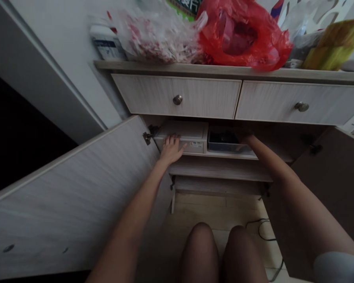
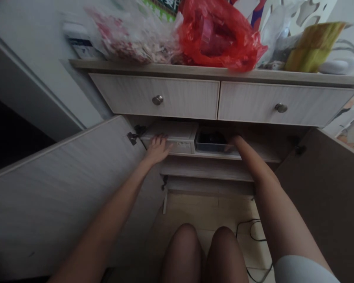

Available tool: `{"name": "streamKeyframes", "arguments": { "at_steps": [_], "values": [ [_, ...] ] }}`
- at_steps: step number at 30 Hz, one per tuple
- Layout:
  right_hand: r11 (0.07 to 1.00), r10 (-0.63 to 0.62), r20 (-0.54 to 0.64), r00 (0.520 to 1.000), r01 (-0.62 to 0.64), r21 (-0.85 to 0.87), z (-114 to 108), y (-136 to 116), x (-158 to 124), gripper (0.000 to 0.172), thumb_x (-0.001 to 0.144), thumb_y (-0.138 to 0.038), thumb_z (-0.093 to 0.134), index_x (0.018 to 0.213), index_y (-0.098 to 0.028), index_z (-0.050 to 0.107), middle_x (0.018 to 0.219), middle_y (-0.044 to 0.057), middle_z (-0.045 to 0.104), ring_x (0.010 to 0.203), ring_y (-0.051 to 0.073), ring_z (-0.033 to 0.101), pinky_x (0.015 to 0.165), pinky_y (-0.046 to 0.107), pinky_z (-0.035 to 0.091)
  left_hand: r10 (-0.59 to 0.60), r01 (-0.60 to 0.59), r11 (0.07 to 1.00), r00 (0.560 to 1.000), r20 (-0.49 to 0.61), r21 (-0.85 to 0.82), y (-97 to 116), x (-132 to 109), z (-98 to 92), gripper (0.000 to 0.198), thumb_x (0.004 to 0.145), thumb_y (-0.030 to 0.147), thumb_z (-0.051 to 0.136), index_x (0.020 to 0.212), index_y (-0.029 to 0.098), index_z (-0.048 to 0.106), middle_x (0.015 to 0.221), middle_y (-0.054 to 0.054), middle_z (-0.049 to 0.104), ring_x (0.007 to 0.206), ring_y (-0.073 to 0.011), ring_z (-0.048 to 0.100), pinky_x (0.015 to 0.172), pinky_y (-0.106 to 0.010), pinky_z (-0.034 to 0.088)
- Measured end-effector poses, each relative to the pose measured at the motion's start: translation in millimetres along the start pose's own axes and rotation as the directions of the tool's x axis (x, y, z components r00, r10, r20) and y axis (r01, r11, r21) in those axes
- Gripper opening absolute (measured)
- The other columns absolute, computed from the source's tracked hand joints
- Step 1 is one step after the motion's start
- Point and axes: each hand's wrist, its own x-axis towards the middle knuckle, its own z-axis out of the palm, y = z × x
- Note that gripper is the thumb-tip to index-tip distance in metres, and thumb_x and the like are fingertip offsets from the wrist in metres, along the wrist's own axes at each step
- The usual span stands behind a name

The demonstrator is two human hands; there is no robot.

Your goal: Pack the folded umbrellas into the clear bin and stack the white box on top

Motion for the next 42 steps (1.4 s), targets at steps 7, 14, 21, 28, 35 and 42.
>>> {"name": "streamKeyframes", "arguments": {
  "at_steps": [7, 14, 21, 28, 35, 42],
  "values": [
    [0.925, -0.229, 0.218, 0.949, 0.282, -0.254, 0.0, 10.2, -0.6, 0.099, 0.064, -0.029, 0.085, 0.152, -0.02, 0.04, 0.159, 0.014, 0.03, 0.148, 0.037, 0.025, 0.121, 0.051, 0.02, 0.014, -0.014, 1.0, 1.0, 0.02, 0.009, 0.0, -0.6, -2.0, 0.066, 0.097, 0.053, 0.027, 0.143, 0.007, 0.041, 0.151, -0.022, 0.04, 0.144, -0.0367, 0.029, 0.119, -0.051, 0.022],
    [0.864, -0.065, 0.177, 0.982, 0.144, -0.483, 5.3, 5.7, -4.8, 0.093, 0.075, -0.019, 0.076, 0.156, -0.018, 0.03, 0.156, 0.021, 0.033, 0.14, 0.041, 0.036, 0.115, 0.057, 0.025, 0.006, -0.006, 1.0, 1.0, 0.007, 0.019, -1.4, -0.4, 2.1, 0.065, 0.097, 0.054, 0.03, 0.143, 0.01, 0.041, 0.152, -0.021, 0.039, 0.143, -0.037, 0.03, 0.118, -0.053, 0.023],
    [0.879, -0.147, 0.177, 0.973, 0.211, -0.428, -3.0, 8.6, -1.4, 0.078, 0.071, -0.021, 0.076, 0.144, -0.016, 0.05, 0.15, 0.02, 0.044, 0.135, 0.043, 0.043, 0.113, 0.059, 0.03, 0.01, -0.01, 0.999, 1.0, 0.0, 0.05, 0.7, -0.4, 1.9, 0.066, 0.097, 0.055, 0.028, 0.144, 0.01, 0.041, 0.151, -0.022, 0.04, 0.143, -0.037, 0.031, 0.118, -0.053, 0.024],
    [0.742, -0.129, 0.255, 0.958, 0.264, -0.616, 5.7, 11.3, -3.1, 0.102, 0.062, -0.039, 0.084, 0.15, -0.009, 0.04, 0.152, 0.024, 0.039, 0.139, 0.044, 0.035, 0.115, 0.056, 0.029, 0.035, -0.033, 0.999, 0.998, -0.05, 0.041, -2.8, 0.9, 7.0, 0.065, 0.097, 0.055, 0.028, 0.141, 0.009, 0.043, 0.148, -0.023, 0.043, 0.141, -0.0366, 0.034, 0.116, -0.054, 0.026],
    [0.655, -0.17, 0.324, 0.931, 0.352, -0.669, 4.7, 3.6, 2.6, 0.124, 0.056, -0.042, 0.089, 0.157, -0.011, 0.024, 0.152, 0.021, 0.04, 0.138, 0.043, 0.038, 0.115, 0.05, 0.033, 0.027, -0.026, 0.999, 0.999, -0.044, 0.037, -2.4, 0.5, 7.4, 0.067, 0.097, 0.055, 0.028, 0.141, 0.008, 0.043, 0.148, -0.023, 0.043, 0.141, -0.0378, 0.034, 0.116, -0.055, 0.026],
    [0.616, -0.047, 0.267, 0.963, 0.238, -0.751, 0.8, -12.3, -6.6, 0.087, 0.081, -0.029, 0.068, 0.157, -0.013, 0.026, 0.142, 0.025, 0.051, 0.121, 0.039, 0.057, 0.097, 0.048, 0.047, 0.024, -0.023, 0.999, 0.999, -0.038, 0.045, -1.4, 0.1, 6.5, 0.066, 0.097, 0.055, 0.029, 0.142, 0.008, 0.043, 0.149, -0.023, 0.042, 0.141, -0.0382, 0.033, 0.116, -0.055, 0.026]
  ]
}}
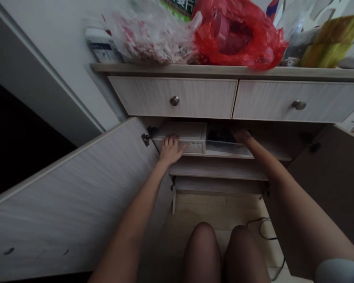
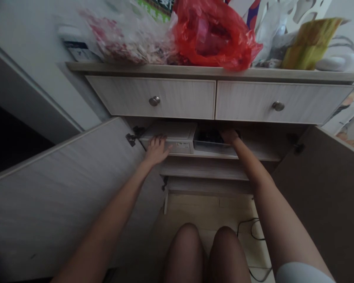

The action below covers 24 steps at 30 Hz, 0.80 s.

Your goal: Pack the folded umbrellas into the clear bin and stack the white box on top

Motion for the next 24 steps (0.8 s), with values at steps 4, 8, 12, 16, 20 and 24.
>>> {"name": "streamKeyframes", "arguments": {
  "at_steps": [4, 8, 12, 16, 20, 24],
  "values": [
    [1.0, -0.005, -0.105, 0.994, 0.005, -0.002, -16.6, 9.3, -0.7, 0.073, 0.081, -0.028, 0.066, 0.149, -0.012, 0.041, 0.144, 0.023, 0.05, 0.119, 0.039, 0.057, 0.096, 0.048, 0.047, -0.001, 0.001, 1.0, 1.0, 0.01, 0.003, 0.7, 0.1, -1.6, 0.067, 0.097, 0.054, 0.028, 0.142, 0.006, 0.043, 0.149, -0.024, 0.041, 0.14, -0.0387, 0.033, 0.115, -0.056, 0.025],
    [1.0, -0.017, -0.257, 0.966, 0.01, -0.029, -28.9, 32.8, -11.0, 0.061, 0.09, -0.015, 0.049, 0.151, -0.014, 0.039, 0.149, 0.02, 0.046, 0.136, 0.036, 0.041, 0.11, 0.053, 0.031, 0.003, -0.003, 1.0, 1.0, -0.001, -0.012, 1.3, 0.2, -1.9, 0.067, 0.097, 0.054, 0.029, 0.142, 0.007, 0.043, 0.149, -0.024, 0.042, 0.141, -0.0379, 0.033, 0.116, -0.054, 0.025],
    [0.994, 0.098, -0.353, 0.931, -0.109, -0.012, -26.7, 56.9, -41.0, 0.058, 0.093, -0.011, 0.041, 0.151, -0.012, 0.037, 0.147, 0.021, 0.047, 0.138, 0.034, 0.039, 0.111, 0.053, 0.028, -0.018, 0.018, 0.999, 1.0, -0.004, -0.032, 1.6, 0.5, -0.9, 0.067, 0.096, 0.055, 0.028, 0.143, 0.009, 0.042, 0.15, -0.024, 0.041, 0.142, -0.0383, 0.032, 0.114, -0.057, 0.026],
    [0.942, 0.319, -0.379, 0.869, -0.334, 0.027, -10.6, 76.0, -75.5, 0.055, 0.091, -0.017, 0.049, 0.145, -0.01, 0.043, 0.135, 0.025, 0.055, 0.127, 0.035, 0.048, 0.103, 0.049, 0.035, -0.01, 0.01, 1.0, 1.0, -0.007, -0.024, 2.1, 0.7, -1.5, 0.068, 0.096, 0.055, 0.03, 0.142, 0.008, 0.043, 0.149, -0.024, 0.042, 0.142, -0.0384, 0.032, 0.116, -0.055, 0.025],
    [0.82, 0.559, -0.355, 0.749, -0.563, 0.104, 11.0, 89.0, -98.2, 0.056, 0.089, -0.023, 0.057, 0.141, -0.008, 0.044, 0.134, 0.028, 0.052, 0.121, 0.035, 0.049, 0.093, 0.044, 0.04, -0.019, 0.019, 0.999, 1.0, 0.001, -0.027, 2.7, 0.7, -3.0, 0.067, 0.096, 0.055, 0.03, 0.142, 0.008, 0.043, 0.149, -0.024, 0.042, 0.142, -0.0381, 0.032, 0.117, -0.055, 0.024],
    [0.65, 0.76, -0.199, 0.619, -0.733, 0.2, 32.2, 92.1, -103.9, 0.068, 0.084, -0.027, 0.067, 0.144, -0.007, 0.041, 0.13, 0.027, 0.054, 0.118, 0.034, 0.051, 0.091, 0.042, 0.042, -0.013, 0.013, 1.0, 1.0, 0.002, -0.014, 3.1, 1.0, -3.7, 0.066, 0.096, 0.055, 0.03, 0.141, 0.009, 0.043, 0.148, -0.023, 0.042, 0.142, -0.0379, 0.032, 0.115, -0.055, 0.026]
  ]
}}
